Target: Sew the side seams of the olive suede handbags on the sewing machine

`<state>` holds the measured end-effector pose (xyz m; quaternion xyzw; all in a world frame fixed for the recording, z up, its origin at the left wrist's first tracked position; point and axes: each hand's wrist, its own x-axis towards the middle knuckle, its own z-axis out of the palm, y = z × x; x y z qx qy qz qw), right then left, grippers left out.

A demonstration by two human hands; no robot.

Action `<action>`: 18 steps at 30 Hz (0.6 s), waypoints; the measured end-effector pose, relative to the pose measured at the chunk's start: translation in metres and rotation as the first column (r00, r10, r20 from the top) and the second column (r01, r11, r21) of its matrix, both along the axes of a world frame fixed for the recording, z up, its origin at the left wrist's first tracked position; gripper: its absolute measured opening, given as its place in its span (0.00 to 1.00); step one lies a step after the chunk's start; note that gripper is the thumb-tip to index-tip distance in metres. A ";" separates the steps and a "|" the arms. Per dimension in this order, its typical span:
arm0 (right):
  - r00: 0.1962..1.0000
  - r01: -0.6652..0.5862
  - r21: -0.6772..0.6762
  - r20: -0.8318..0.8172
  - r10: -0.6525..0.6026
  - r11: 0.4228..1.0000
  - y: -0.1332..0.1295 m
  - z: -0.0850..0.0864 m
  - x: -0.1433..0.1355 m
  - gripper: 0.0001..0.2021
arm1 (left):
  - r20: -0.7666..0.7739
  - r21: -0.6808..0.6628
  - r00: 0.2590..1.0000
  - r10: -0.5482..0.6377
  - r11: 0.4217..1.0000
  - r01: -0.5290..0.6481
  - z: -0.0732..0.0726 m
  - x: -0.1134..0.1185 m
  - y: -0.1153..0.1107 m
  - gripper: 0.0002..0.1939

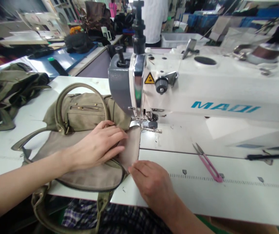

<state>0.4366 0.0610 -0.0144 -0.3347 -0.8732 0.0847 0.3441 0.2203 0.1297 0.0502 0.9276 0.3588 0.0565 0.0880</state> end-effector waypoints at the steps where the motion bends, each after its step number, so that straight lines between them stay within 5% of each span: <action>1: 1.000 0.005 0.002 0.001 -0.005 1.000 0.000 0.000 -0.001 0.08 | 0.024 0.040 0.998 0.061 0.997 -0.062 -0.002 0.004 0.005 0.17; 4: 1.000 0.013 -0.022 0.000 -0.013 1.000 -0.001 0.001 -0.001 0.09 | 0.037 0.179 0.973 0.229 0.956 -0.232 -0.009 0.016 0.023 0.15; 9: 1.000 0.006 -0.020 -0.011 -0.006 1.000 -0.001 0.001 0.000 0.10 | -0.055 0.311 0.954 0.295 0.913 -0.265 -0.019 0.029 0.036 0.17; 18: 1.000 0.015 -0.031 -0.026 -0.016 0.999 0.000 0.001 -0.001 0.10 | 0.137 0.132 0.855 0.500 0.846 -0.516 -0.025 0.046 0.047 0.12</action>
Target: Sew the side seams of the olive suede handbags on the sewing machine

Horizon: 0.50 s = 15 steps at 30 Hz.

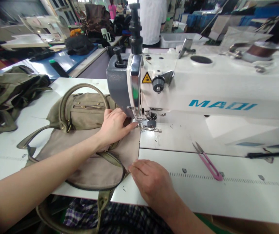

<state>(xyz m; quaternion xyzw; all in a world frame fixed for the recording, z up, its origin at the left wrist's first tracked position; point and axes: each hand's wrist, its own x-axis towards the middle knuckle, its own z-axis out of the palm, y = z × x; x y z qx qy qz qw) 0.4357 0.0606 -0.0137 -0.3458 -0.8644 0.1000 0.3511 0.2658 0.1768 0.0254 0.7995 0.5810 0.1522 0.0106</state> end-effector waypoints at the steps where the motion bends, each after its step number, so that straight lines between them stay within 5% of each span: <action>1: 1.000 -0.003 -0.002 0.006 0.003 1.000 0.000 0.000 0.000 0.10 | 0.022 0.015 1.000 0.022 1.000 -0.022 -0.002 0.002 0.001 0.12; 15: 1.000 -0.007 -0.022 0.008 0.008 1.000 -0.001 -0.001 0.002 0.10 | -0.044 0.023 0.998 0.053 0.998 -0.052 -0.013 0.008 -0.002 0.15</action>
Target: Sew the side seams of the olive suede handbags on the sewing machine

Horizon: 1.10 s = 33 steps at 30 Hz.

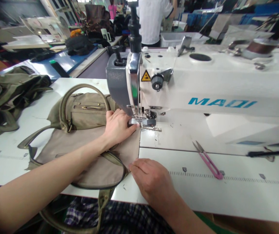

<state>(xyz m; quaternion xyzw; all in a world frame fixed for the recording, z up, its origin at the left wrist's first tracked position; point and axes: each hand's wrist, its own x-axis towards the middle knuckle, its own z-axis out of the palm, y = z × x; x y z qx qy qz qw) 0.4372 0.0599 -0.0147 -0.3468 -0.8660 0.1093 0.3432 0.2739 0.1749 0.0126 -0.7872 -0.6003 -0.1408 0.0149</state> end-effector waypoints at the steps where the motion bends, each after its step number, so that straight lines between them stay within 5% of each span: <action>1: 1.000 0.003 0.002 0.002 -0.003 1.000 0.000 0.000 0.000 0.10 | -0.001 0.002 1.000 -0.004 1.000 0.004 0.000 0.000 0.000 0.13; 33: 0.999 -0.038 0.045 -0.001 0.038 0.998 0.002 0.002 -0.001 0.12 | -0.049 0.059 0.996 -0.073 0.995 0.076 -0.002 -0.006 -0.008 0.07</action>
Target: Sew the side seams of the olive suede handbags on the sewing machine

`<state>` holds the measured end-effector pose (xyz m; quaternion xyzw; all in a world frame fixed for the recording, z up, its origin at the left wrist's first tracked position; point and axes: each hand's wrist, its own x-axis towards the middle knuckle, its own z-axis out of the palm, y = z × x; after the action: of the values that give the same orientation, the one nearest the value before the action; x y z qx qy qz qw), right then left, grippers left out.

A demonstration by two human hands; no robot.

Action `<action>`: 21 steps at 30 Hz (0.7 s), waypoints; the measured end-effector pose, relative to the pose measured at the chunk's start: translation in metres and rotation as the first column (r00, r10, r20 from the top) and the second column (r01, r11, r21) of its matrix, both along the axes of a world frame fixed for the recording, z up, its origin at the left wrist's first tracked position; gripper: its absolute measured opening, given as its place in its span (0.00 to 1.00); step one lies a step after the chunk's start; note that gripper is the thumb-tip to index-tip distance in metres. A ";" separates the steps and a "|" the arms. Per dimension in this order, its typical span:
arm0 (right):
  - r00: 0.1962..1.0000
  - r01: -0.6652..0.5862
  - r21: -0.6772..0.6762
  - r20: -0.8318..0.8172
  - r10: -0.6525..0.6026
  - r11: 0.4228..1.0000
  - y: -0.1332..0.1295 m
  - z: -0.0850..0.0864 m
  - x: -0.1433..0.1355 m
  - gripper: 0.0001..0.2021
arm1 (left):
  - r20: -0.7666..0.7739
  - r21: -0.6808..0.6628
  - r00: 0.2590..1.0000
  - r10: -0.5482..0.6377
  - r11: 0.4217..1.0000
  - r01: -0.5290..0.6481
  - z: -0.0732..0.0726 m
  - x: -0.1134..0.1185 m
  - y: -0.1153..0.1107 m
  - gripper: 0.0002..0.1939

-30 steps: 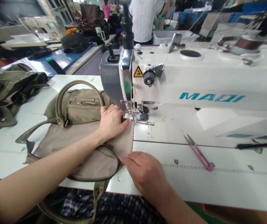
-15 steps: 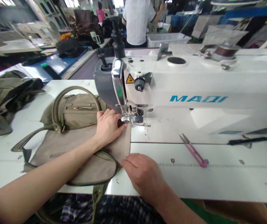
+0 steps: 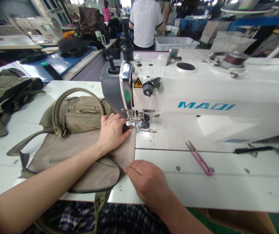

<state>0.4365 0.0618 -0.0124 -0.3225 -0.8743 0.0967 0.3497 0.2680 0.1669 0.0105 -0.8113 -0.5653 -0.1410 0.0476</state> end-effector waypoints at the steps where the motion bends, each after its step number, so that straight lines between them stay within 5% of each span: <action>1: 1.000 0.001 0.002 0.002 -0.001 1.000 0.000 0.000 0.000 0.12 | 0.001 -0.001 1.000 0.002 1.000 -0.002 0.000 0.000 0.000 0.07; 8: 0.987 -0.143 -0.061 0.061 0.147 0.988 -0.006 0.000 0.001 0.14 | -0.012 -0.036 0.999 -0.045 0.998 0.045 0.001 -0.005 -0.017 0.07; 12: 0.983 -0.173 -0.049 0.060 0.176 0.984 -0.007 0.001 0.000 0.12 | 0.057 -0.047 0.996 -0.075 0.996 0.077 0.003 -0.009 -0.026 0.17; 17: 0.978 -0.198 -0.062 0.055 0.202 0.978 -0.006 -0.001 0.000 0.12 | -0.074 0.133 0.930 -0.361 0.920 0.368 0.002 -0.017 -0.034 0.15; 21: 0.979 -0.197 -0.089 0.041 0.202 0.976 -0.006 0.000 -0.001 0.11 | -0.204 0.075 0.873 -0.443 0.882 0.465 -0.002 -0.024 -0.032 0.15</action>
<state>0.4357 0.0563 -0.0127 -0.2499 -0.9059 0.1602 0.3021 0.2439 0.1345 0.0085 -0.9264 -0.3422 -0.1081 0.1139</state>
